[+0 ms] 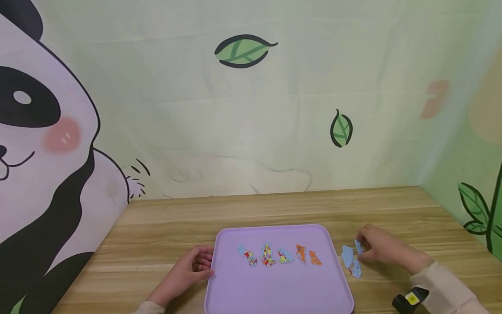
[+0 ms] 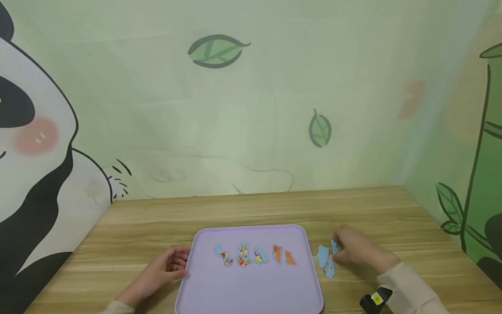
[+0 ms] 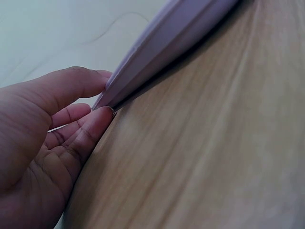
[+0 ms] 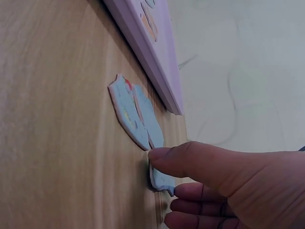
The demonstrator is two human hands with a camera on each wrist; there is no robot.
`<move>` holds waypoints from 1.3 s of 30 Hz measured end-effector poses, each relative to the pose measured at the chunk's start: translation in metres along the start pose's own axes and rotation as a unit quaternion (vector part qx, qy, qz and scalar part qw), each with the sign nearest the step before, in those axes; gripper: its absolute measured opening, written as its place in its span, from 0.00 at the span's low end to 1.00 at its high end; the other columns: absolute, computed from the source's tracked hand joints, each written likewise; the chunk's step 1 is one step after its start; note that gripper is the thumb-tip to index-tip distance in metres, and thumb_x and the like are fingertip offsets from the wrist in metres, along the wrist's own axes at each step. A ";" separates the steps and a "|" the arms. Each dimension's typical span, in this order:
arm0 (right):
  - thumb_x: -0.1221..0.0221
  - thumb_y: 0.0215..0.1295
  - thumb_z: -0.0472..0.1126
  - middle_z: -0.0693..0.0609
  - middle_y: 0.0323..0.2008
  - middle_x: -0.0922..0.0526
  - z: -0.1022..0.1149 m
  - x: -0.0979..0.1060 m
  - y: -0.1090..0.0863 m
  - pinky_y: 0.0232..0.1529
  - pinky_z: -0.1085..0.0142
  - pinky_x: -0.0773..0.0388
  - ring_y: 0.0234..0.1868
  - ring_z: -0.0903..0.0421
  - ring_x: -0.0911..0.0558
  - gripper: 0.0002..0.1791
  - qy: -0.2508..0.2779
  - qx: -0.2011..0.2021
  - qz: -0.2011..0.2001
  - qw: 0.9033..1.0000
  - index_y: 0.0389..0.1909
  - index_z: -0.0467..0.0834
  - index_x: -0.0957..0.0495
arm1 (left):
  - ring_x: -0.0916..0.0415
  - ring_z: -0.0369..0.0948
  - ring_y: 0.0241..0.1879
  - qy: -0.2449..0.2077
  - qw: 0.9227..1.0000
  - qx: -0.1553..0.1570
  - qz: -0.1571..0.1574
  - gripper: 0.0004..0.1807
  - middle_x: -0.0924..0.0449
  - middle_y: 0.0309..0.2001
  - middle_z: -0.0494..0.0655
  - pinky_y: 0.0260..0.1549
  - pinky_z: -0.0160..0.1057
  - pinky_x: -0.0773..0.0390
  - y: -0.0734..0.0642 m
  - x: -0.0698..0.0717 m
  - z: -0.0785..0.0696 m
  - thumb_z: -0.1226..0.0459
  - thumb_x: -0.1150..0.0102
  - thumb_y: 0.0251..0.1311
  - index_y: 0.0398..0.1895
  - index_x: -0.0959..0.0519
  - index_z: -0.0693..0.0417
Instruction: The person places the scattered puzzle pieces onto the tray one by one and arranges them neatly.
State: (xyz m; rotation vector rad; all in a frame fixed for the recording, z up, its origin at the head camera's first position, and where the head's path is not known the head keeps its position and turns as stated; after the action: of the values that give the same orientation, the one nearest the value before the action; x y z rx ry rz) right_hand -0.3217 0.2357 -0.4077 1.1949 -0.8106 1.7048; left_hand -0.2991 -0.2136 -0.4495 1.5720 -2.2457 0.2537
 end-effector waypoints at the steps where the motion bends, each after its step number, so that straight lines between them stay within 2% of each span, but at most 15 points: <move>1: 0.29 0.48 0.44 0.51 0.32 0.25 0.000 0.000 0.000 0.32 0.68 0.27 0.33 0.58 0.29 0.22 -0.001 0.000 -0.001 1.000 0.39 0.34 0.24 | 0.25 0.34 0.40 0.000 1.000 -0.001 0.000 0.31 0.25 0.46 0.61 0.42 0.28 0.21 0.000 0.000 0.000 0.68 0.33 0.54 0.59 0.34 0.73; 6: 0.28 0.47 0.44 0.49 0.32 0.23 0.003 0.005 -0.002 0.33 0.65 0.24 0.33 0.58 0.26 0.23 0.000 0.001 -0.016 1.000 0.39 0.33 0.24 | 0.26 0.33 0.40 -0.001 1.000 -0.004 0.002 0.31 0.25 0.46 0.61 0.42 0.28 0.21 0.000 0.000 -0.001 0.68 0.33 0.54 0.59 0.34 0.73; 13: 0.29 0.48 0.44 0.50 0.32 0.21 0.009 0.012 -0.004 0.28 0.69 0.28 0.29 0.60 0.29 0.23 0.004 0.002 -0.025 1.000 0.39 0.34 0.24 | 0.26 0.32 0.40 -0.006 1.000 -0.011 0.006 0.31 0.25 0.46 0.62 0.42 0.28 0.22 -0.002 0.000 -0.001 0.68 0.33 0.54 0.59 0.34 0.73; 20: 0.29 0.49 0.47 0.50 0.34 0.19 0.017 0.018 -0.004 0.28 0.69 0.28 0.29 0.61 0.28 0.23 0.000 0.018 -0.033 0.999 0.39 0.36 0.23 | 0.26 0.32 0.40 0.000 1.000 -0.011 0.003 0.31 0.25 0.46 0.62 0.42 0.28 0.21 -0.002 0.001 -0.001 0.68 0.33 0.54 0.59 0.34 0.73; 26: 0.29 0.49 0.47 0.53 0.30 0.20 0.033 0.024 -0.006 0.27 0.71 0.29 0.28 0.64 0.29 0.23 0.006 0.043 -0.047 0.998 0.39 0.37 0.23 | 0.26 0.32 0.40 0.003 1.000 -0.008 0.001 0.31 0.25 0.46 0.62 0.42 0.27 0.21 -0.001 0.001 -0.002 0.68 0.33 0.54 0.59 0.34 0.73; 33: 0.29 0.49 0.46 0.50 0.36 0.18 0.055 0.029 -0.006 0.30 0.71 0.24 0.32 0.61 0.23 0.22 0.006 0.074 -0.056 0.996 0.40 0.38 0.23 | 0.26 0.34 0.40 0.003 1.000 0.001 0.002 0.31 0.25 0.46 0.60 0.42 0.28 0.21 0.001 0.001 0.000 0.68 0.33 0.54 0.59 0.34 0.72; 39: 0.29 0.49 0.46 0.51 0.36 0.18 0.076 0.026 -0.004 0.30 0.71 0.24 0.31 0.62 0.23 0.22 0.010 0.091 -0.055 0.994 0.40 0.38 0.23 | 0.25 0.35 0.41 0.002 1.000 0.002 0.004 0.31 0.25 0.46 0.60 0.42 0.28 0.21 0.001 0.000 0.001 0.67 0.33 0.54 0.59 0.34 0.72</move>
State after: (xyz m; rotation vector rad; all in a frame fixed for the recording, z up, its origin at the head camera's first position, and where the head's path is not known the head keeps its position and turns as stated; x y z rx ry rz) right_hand -0.2941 0.1790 -0.3581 1.3185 -0.5765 1.7246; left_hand -0.3006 -0.2139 -0.4506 1.5642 -2.2497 0.2642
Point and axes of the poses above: each hand's wrist, its own y-axis towards the middle knuckle, its own x-axis out of the back of the hand, z = x × y, the point moved 7 cm from there along y, towards the middle knuckle
